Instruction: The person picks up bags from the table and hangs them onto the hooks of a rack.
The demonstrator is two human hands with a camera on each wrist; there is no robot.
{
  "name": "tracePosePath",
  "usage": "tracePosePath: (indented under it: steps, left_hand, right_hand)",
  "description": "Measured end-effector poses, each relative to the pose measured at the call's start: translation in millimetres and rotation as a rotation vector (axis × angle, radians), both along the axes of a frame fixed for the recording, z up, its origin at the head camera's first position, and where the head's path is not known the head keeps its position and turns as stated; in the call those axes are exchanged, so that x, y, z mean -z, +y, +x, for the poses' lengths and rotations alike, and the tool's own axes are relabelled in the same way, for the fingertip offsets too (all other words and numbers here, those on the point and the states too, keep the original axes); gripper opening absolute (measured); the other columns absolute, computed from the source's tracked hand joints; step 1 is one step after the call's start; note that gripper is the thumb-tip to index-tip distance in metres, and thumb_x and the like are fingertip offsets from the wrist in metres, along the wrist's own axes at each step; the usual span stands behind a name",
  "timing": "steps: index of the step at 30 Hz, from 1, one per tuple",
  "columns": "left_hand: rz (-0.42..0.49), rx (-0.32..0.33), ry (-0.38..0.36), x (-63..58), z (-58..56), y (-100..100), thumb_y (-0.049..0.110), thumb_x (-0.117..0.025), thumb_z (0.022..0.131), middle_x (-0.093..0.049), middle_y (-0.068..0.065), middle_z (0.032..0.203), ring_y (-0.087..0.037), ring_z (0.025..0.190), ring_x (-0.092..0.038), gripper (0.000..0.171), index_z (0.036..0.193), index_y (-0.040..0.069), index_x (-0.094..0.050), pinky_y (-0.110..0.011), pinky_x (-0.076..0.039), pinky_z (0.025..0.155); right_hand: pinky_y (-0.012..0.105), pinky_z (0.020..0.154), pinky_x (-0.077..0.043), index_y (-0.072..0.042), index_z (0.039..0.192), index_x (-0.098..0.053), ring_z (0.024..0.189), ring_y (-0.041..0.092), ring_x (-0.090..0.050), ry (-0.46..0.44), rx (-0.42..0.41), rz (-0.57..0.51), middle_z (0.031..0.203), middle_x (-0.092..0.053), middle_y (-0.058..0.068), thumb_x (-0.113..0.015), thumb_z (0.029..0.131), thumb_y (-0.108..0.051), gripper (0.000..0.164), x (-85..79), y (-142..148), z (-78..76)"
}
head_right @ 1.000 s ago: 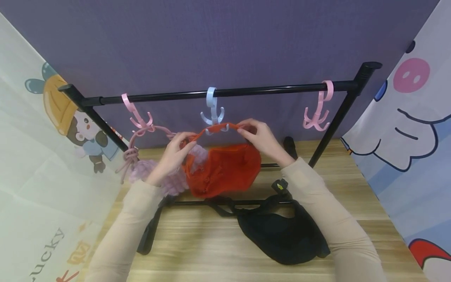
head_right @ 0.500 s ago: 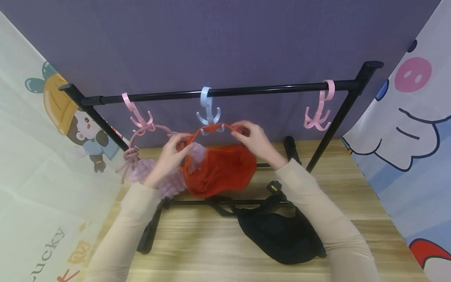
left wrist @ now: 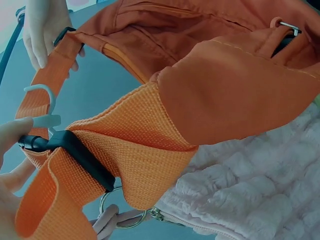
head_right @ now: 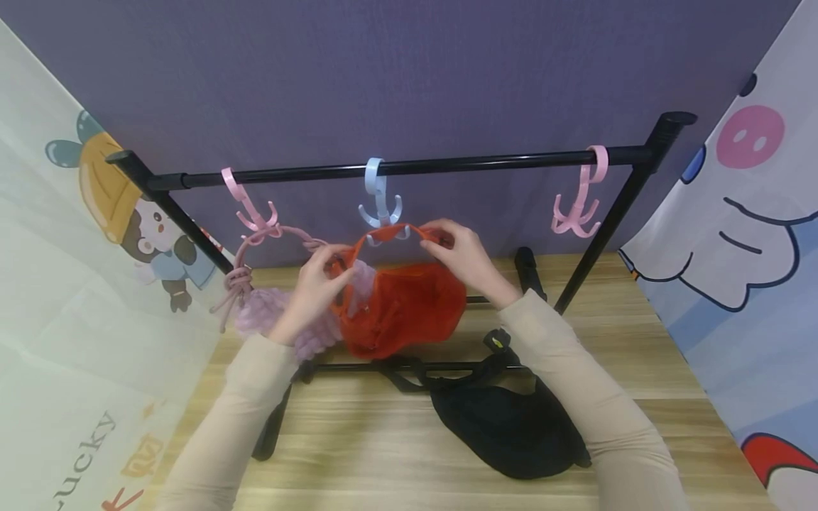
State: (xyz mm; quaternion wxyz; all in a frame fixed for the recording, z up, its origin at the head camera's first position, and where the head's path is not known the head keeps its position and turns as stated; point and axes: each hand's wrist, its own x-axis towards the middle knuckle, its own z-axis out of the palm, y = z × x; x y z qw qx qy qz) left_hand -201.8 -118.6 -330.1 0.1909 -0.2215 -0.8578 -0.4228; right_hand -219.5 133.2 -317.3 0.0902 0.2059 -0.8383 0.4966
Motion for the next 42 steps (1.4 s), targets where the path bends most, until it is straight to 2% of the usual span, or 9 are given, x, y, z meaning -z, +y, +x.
tracePosePath:
  steps: [7, 15, 23, 27, 32, 36, 39, 42]
  left_hand:
    - [-0.015, -0.005, -0.004, 3.2, 0.6, 1, 0.013, -0.066, 0.079, -0.056, -0.013, 0.099, -0.024, 0.091, -0.054, 0.032, 0.107, 0.003, -0.057, -0.036, -0.043, 0.078]
    - [-0.036, 0.009, -0.009, 3.8, 4.1, 3, 0.009, -0.065, 0.079, -0.055, -0.013, 0.101, -0.024, 0.088, -0.053, 0.033, 0.109, 0.001, -0.056, -0.036, -0.043, 0.078]
    - [-0.071, 0.003, -0.016, 5.3, 5.8, 6, 0.008, -0.064, 0.08, -0.055, -0.012, 0.107, -0.024, 0.093, -0.054, 0.035, 0.114, 0.004, -0.055, -0.037, -0.043, 0.08]
    - [-0.08, 0.007, 0.012, 8.0, 6.0, 7, 0.006, -0.064, 0.08, -0.055, -0.013, 0.107, -0.025, 0.094, -0.053, 0.035, 0.114, 0.004, -0.055, -0.037, -0.043, 0.081]
    - [-0.07, 0.002, 0.067, 10.5, 7.1, 9, 0.006, -0.063, 0.08, -0.054, -0.014, 0.108, -0.026, 0.098, -0.053, 0.033, 0.112, 0.002, -0.056, -0.037, -0.042, 0.084]
    - [-0.032, -0.031, 0.138, 13.2, 10.2, 13, 0.004, -0.062, 0.08, -0.052, -0.016, 0.113, -0.028, 0.105, -0.049, 0.032, 0.111, 0.001, -0.057, -0.038, -0.039, 0.089]
    - [0.015, -0.06, 0.241, 15.9, 14.2, 18, 0.001, -0.061, 0.079, -0.051, -0.019, 0.115, -0.03, 0.108, -0.047, 0.031, 0.109, 0.0, -0.057, -0.039, -0.037, 0.092]
    - [0.069, -0.054, 0.37, 18.9, 18.0, 24, -0.002, -0.059, 0.079, -0.051, -0.021, 0.113, -0.032, 0.108, -0.047, 0.027, 0.106, -0.002, -0.058, -0.039, -0.036, 0.094]
  right_hand:
    - [0.024, 0.063, -0.046, -0.005, 0.112, -0.058, 0.092, 0.023, -0.057, -0.02, 0.007, 0.014, 0.107, -0.059, 0.012, -0.06, 0.084, -0.021, 0.032, 1.1, 3, 1.1]
    - [0.021, 0.067, -0.046, -0.004, 0.113, -0.057, 0.098, 0.026, -0.056, 0.004, 0.018, 0.023, 0.108, -0.058, 0.013, -0.059, 0.084, -0.016, 0.031, 1.3, 6, 2.2]
    - [0.038, 0.075, -0.047, -0.004, 0.114, -0.057, 0.101, 0.027, -0.055, 0.013, 0.024, 0.023, 0.108, -0.058, 0.014, -0.059, 0.085, -0.016, 0.031, 0.3, 10, 2.7]
    - [0.04, 0.078, -0.047, -0.005, 0.114, -0.057, 0.104, 0.027, -0.053, 0.004, 0.031, 0.026, 0.11, -0.057, 0.014, -0.059, 0.085, -0.016, 0.031, -1.3, 13, 4.5]
    - [0.043, 0.083, -0.044, -0.006, 0.116, -0.056, 0.11, 0.03, -0.049, -0.021, 0.032, 0.028, 0.115, -0.055, 0.014, -0.057, 0.086, -0.017, 0.032, -1.7, 18, 7.4]
    - [0.045, 0.09, -0.038, -0.006, 0.115, -0.056, 0.11, 0.031, -0.049, 0.013, 0.056, 0.048, 0.115, -0.056, 0.014, -0.058, 0.086, -0.018, 0.032, 0.6, 23, 9.1]
    - [0.044, 0.09, -0.038, -0.006, 0.113, -0.058, 0.107, 0.028, -0.05, 0.046, 0.085, 0.065, 0.113, -0.057, 0.013, -0.059, 0.085, -0.017, 0.03, 3.1, 28, 11.7]
    - [0.044, 0.088, -0.04, -0.006, 0.111, -0.059, 0.103, 0.027, -0.052, 0.064, 0.099, 0.071, 0.11, -0.059, 0.013, -0.059, 0.085, -0.015, 0.027, 5.4, 33, 15.4]
